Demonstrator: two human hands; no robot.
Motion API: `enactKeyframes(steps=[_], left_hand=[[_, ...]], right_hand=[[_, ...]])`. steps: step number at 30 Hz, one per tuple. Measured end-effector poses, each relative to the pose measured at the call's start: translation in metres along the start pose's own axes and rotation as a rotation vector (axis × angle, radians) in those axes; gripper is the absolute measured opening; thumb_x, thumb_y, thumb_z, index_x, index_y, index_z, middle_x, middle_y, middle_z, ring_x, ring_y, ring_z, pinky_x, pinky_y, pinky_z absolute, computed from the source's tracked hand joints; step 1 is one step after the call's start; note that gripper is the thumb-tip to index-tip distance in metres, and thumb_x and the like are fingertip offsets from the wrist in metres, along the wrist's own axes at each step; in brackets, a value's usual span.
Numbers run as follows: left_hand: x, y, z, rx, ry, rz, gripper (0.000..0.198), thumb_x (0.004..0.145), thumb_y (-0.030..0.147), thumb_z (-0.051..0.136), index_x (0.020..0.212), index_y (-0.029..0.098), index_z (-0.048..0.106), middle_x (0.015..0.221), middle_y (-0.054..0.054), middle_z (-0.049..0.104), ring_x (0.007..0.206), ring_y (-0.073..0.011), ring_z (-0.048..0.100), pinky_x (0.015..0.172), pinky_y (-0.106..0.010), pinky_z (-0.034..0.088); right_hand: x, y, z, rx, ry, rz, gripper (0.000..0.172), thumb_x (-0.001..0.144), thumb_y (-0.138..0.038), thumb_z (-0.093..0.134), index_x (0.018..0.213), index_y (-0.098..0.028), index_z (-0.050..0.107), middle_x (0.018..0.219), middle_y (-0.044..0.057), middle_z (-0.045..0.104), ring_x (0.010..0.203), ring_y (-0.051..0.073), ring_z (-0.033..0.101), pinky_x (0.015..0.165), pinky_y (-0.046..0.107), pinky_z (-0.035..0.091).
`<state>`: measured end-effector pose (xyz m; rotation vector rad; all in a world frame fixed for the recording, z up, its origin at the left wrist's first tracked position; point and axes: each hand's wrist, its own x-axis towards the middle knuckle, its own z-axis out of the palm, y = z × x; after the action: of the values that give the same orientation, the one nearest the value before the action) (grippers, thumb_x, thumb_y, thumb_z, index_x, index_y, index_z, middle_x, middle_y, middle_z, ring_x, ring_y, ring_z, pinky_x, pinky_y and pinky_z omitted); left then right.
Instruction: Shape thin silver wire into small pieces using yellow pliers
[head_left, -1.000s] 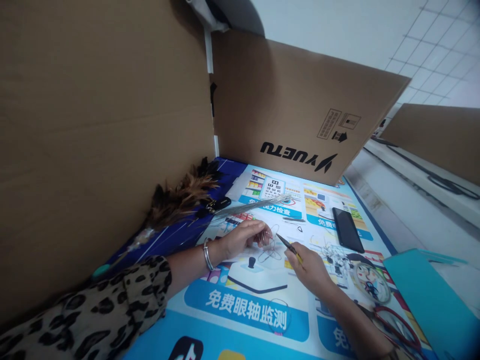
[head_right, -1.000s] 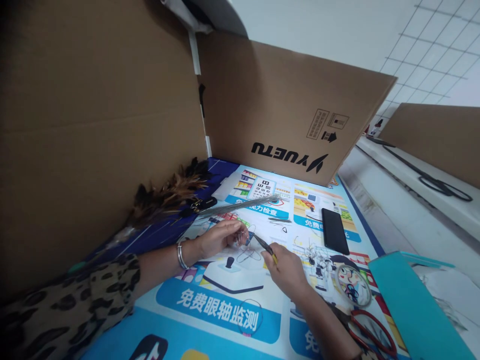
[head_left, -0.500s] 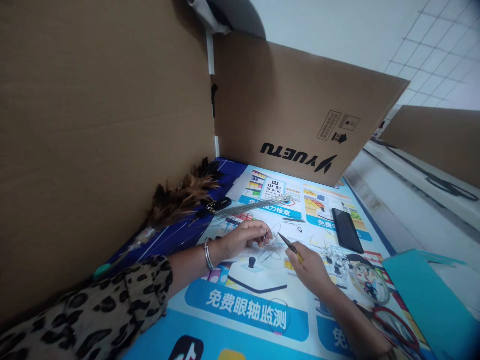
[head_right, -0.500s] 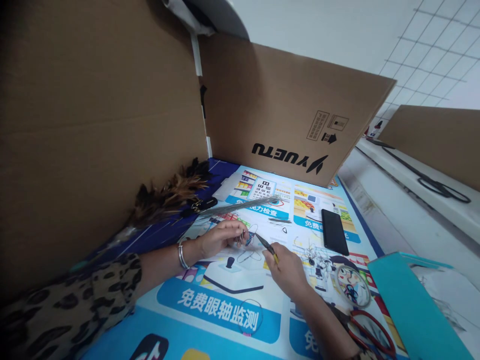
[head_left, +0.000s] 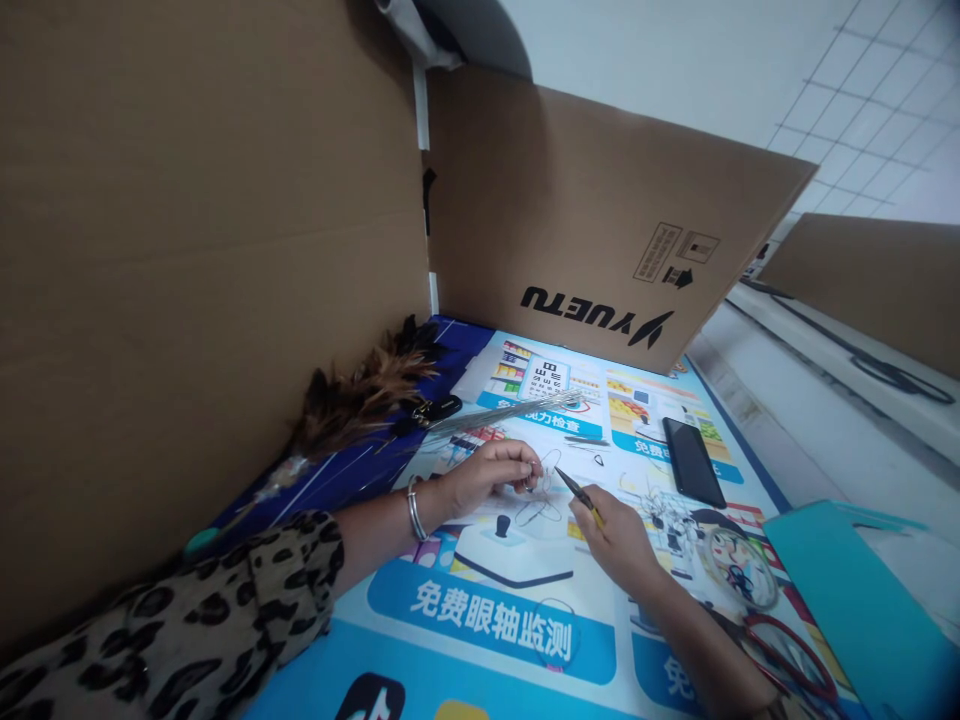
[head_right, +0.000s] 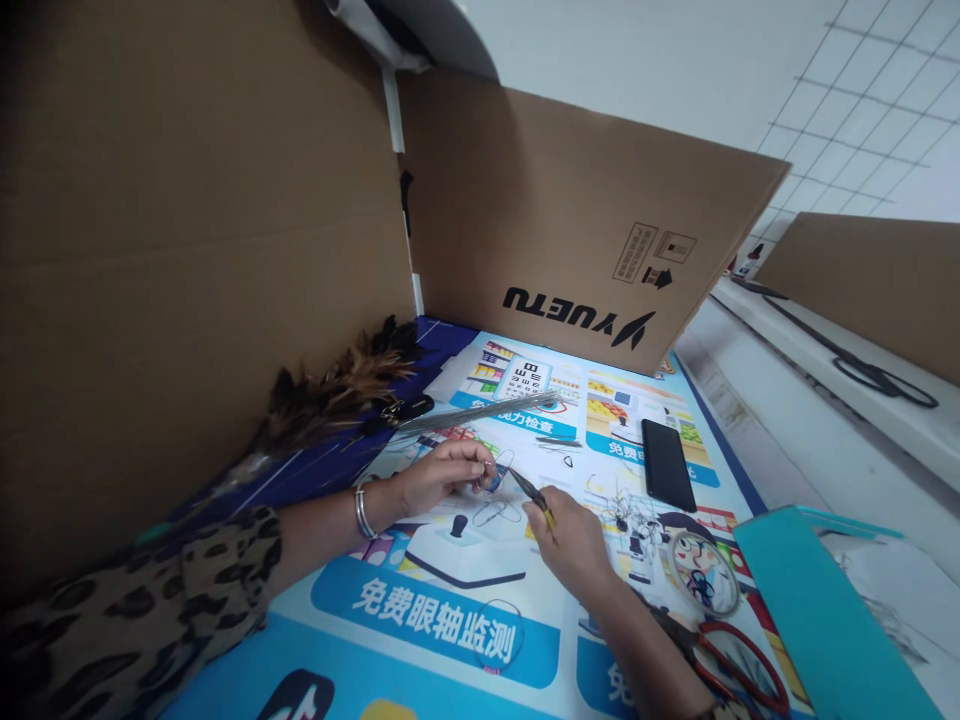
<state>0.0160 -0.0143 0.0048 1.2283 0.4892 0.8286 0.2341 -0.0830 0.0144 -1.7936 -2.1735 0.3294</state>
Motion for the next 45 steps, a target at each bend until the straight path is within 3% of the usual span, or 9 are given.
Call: enactKeyframes(steps=[22, 45], left_hand=[[-0.0015, 0.0017, 0.0025, 0.008, 0.032, -0.073, 0.022, 0.077, 0.033, 0.056, 0.077, 0.011, 0.059, 0.074, -0.004, 0.058, 0.056, -0.0079, 0.051, 0.055, -0.021, 0.04], [-0.0018, 0.0059, 0.0075, -0.067, 0.033, -0.077, 0.021, 0.077, 0.031, 0.056, 0.072, 0.011, 0.052, 0.068, -0.002, 0.056, 0.05, -0.0059, 0.051, 0.05, -0.019, 0.039]], right_hand=[[0.0004, -0.0016, 0.0016, -0.044, 0.011, -0.05, 0.032, 0.087, -0.045, 0.031, 0.09, -0.021, 0.052, 0.079, 0.003, 0.06, 0.071, 0.015, 0.055, 0.057, 0.022, 0.034], [0.0012, -0.0031, 0.0028, -0.104, 0.029, -0.076, 0.031, 0.087, -0.043, 0.032, 0.09, -0.021, 0.053, 0.078, 0.002, 0.061, 0.072, 0.016, 0.056, 0.058, 0.023, 0.033]])
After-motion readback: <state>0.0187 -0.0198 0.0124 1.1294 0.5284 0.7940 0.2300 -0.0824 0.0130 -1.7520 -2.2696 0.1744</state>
